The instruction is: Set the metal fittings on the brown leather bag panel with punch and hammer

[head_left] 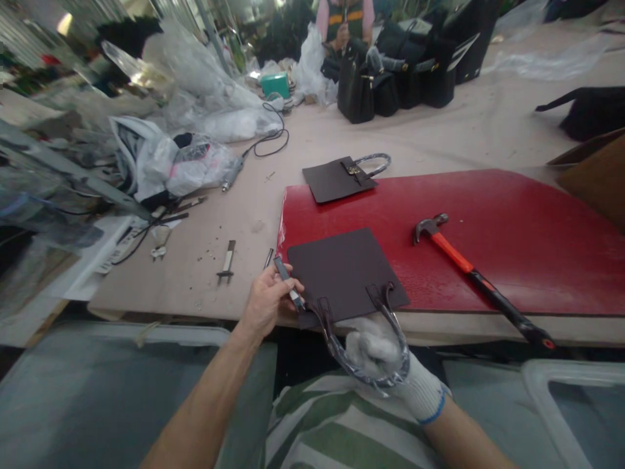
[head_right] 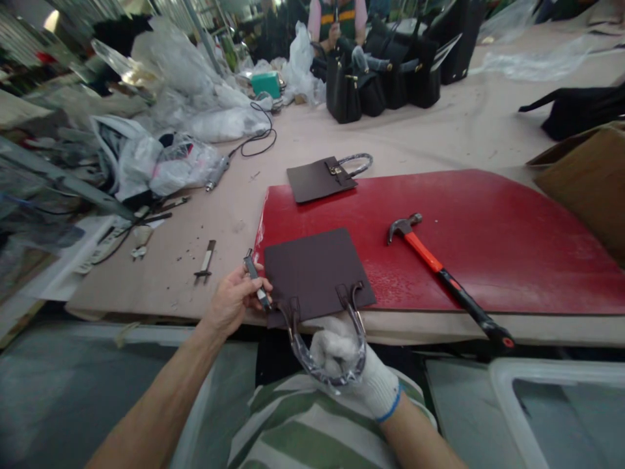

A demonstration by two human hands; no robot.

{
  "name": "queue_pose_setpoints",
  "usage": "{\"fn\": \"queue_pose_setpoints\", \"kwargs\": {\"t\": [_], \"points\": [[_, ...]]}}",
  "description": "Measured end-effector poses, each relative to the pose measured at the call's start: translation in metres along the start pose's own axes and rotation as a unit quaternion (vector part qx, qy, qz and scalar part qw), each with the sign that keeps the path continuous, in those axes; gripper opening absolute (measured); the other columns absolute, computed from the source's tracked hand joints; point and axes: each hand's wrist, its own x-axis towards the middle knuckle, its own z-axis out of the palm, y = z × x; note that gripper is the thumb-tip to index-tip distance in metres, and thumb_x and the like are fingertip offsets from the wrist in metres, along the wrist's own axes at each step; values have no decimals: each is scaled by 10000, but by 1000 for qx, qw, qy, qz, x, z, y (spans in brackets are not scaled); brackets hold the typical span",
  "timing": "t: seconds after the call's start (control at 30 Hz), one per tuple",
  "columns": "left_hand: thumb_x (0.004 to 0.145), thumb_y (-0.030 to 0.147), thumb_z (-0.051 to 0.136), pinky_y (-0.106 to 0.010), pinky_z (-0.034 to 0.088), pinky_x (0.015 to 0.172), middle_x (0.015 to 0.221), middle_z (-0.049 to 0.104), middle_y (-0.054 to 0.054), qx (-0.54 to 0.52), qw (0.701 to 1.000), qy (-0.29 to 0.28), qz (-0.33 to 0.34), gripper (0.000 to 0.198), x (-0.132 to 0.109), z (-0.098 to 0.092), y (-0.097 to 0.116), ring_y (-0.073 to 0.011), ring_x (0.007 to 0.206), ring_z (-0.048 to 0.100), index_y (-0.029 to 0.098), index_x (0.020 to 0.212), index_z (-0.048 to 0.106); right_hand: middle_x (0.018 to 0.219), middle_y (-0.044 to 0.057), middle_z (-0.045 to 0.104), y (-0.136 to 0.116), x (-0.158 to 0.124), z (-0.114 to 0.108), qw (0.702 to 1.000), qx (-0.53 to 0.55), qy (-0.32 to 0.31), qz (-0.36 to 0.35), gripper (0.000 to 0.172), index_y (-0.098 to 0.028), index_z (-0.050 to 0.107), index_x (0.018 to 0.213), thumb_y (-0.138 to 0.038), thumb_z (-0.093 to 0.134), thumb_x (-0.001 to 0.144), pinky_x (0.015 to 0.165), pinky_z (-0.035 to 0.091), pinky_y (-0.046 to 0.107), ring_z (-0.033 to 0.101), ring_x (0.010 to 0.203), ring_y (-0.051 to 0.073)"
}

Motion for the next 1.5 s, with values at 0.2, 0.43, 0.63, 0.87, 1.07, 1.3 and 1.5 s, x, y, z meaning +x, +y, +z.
{"fn": "queue_pose_setpoints", "kwargs": {"t": [0.2,0.43,0.63,0.87,1.07,1.3,1.5], "points": [[676,409,835,-178,546,521,814,721,-35,-34,999,-8,23,613,-7,36,-17,-166,671,724,128,1102,496,945,100,722,-18,25,16,987,92,127,-26,489,-173,724,1017,-609,697,799,596,509,296,641,703,198],[697,366,842,-200,578,582,821,728,-27,-21,997,-58,40,497,-8,36,1,-152,691,722,135,1014,537,884,85,717,-29,36,15,972,222,82,-3,281,-187,715,940,-428,721,794,675,558,325,674,818,234],[742,296,775,-215,569,649,832,749,-52,41,992,-68,95,364,3,36,-4,-142,726,710,154,944,507,633,81,657,-1,23,26,976,143,162,19,322,-139,689,768,-458,722,791,526,486,310,577,512,181],[815,268,690,-253,571,798,915,746,-47,130,980,-73,133,270,4,34,-43,-144,846,717,161,1015,544,1233,78,682,-7,13,44,936,333,113,-8,362,-225,694,1127,-416,717,821,714,580,359,687,942,241],[789,284,715,-237,576,791,916,766,-55,140,982,-75,106,269,-1,36,-39,-139,830,725,148,1007,633,937,82,733,-10,19,32,952,213,212,-60,355,-189,701,1083,-368,756,781,643,564,344,666,726,218],[738,311,792,-249,590,798,892,780,-71,53,995,-52,64,322,-10,42,-27,-155,819,737,138,962,638,593,62,635,-13,8,35,977,123,168,44,386,-137,677,778,-504,766,695,503,484,306,561,497,169],[721,311,816,-226,585,769,850,780,-71,25,997,-54,56,325,-15,46,-24,-143,782,733,132,926,639,666,55,656,-9,13,34,974,146,169,40,351,-133,689,865,-437,769,709,542,498,313,560,532,159]]}}
